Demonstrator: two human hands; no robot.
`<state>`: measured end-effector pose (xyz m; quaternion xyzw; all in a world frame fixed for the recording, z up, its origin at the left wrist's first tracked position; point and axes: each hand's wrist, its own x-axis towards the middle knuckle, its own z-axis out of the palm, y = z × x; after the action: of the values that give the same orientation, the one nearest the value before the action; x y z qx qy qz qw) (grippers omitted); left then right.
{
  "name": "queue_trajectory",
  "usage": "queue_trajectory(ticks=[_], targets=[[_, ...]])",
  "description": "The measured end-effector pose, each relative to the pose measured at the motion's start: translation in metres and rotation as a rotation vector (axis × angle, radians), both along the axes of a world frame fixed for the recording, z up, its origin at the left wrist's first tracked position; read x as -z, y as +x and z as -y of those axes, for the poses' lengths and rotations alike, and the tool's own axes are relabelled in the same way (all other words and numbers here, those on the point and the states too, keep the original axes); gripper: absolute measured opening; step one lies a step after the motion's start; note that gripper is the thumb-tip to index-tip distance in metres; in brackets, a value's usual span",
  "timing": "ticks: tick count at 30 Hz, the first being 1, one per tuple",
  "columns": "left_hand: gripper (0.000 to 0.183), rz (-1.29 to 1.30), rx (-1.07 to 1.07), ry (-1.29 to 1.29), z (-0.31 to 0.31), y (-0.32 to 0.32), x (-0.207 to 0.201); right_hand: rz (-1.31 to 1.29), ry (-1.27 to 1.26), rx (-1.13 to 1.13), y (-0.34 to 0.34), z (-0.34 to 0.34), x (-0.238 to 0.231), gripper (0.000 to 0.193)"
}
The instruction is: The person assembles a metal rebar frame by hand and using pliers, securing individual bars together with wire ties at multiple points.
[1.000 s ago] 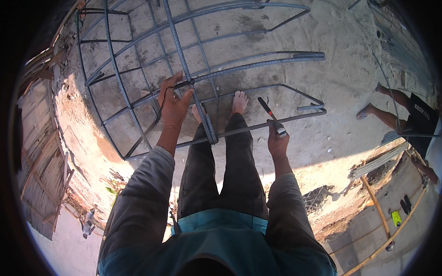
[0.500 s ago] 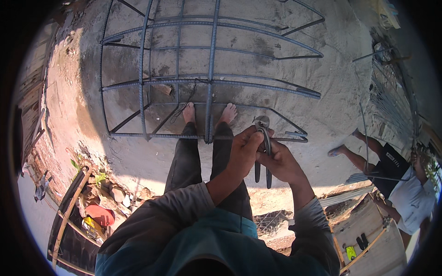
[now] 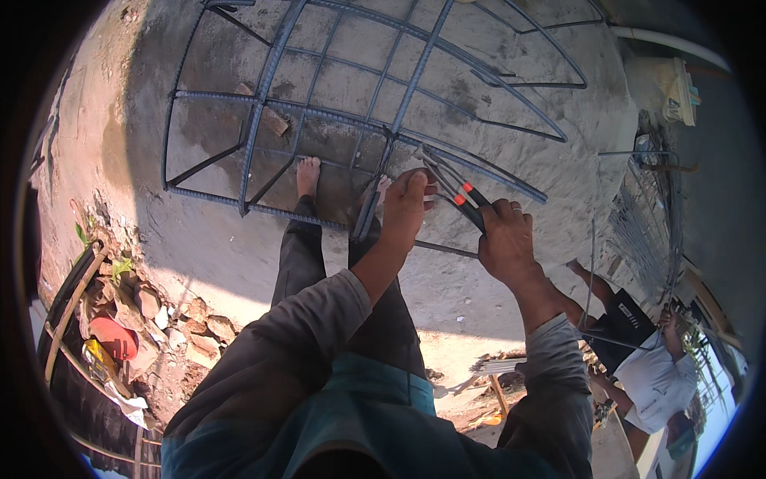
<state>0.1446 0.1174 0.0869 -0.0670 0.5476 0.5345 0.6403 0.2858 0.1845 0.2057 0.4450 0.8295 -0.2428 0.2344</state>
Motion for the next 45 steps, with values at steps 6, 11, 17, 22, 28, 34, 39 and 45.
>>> queue_trajectory(ticks=[6, 11, 17, 22, 28, 34, 39, 45], targets=[[0.028, -0.389, -0.178, 0.107, -0.002, -0.034, 0.037, 0.287, 0.335, -0.532, -0.028, -0.073, 0.006, 0.055], [0.032, -0.913, 0.071, 0.047, -0.008, -0.051, 0.028, 0.364, 0.327, -0.637, -0.055, -0.086, -0.003, 0.056], [0.033, -1.071, 0.143, 0.011, -0.016, -0.051, 0.049, 0.369, 0.36, -0.751, -0.063, -0.095, -0.006, 0.059], [0.031, -0.732, 0.132, 0.025, -0.02, -0.048, 0.06, 0.406, 0.387, -0.791, -0.066, -0.096, -0.004, 0.06], [0.032, -0.699, 0.145, 0.063, -0.017, -0.048, 0.068, 0.382, 0.4, -0.842, -0.077, -0.099, -0.007, 0.058], [0.036, -0.769, 0.169, 0.075, -0.016, -0.052, 0.063, 0.317, 0.4, -0.933, -0.092, -0.109, -0.017, 0.047], [0.039, -0.868, 0.134, 0.133, -0.014, -0.05, 0.067, 0.463, 0.189, -0.913, -0.116, -0.116, -0.029, 0.034], [0.034, -0.878, 0.141, 0.112, -0.013, -0.049, 0.065, 0.534, -0.532, -0.195, -0.127, -0.116, -0.03, 0.019]])
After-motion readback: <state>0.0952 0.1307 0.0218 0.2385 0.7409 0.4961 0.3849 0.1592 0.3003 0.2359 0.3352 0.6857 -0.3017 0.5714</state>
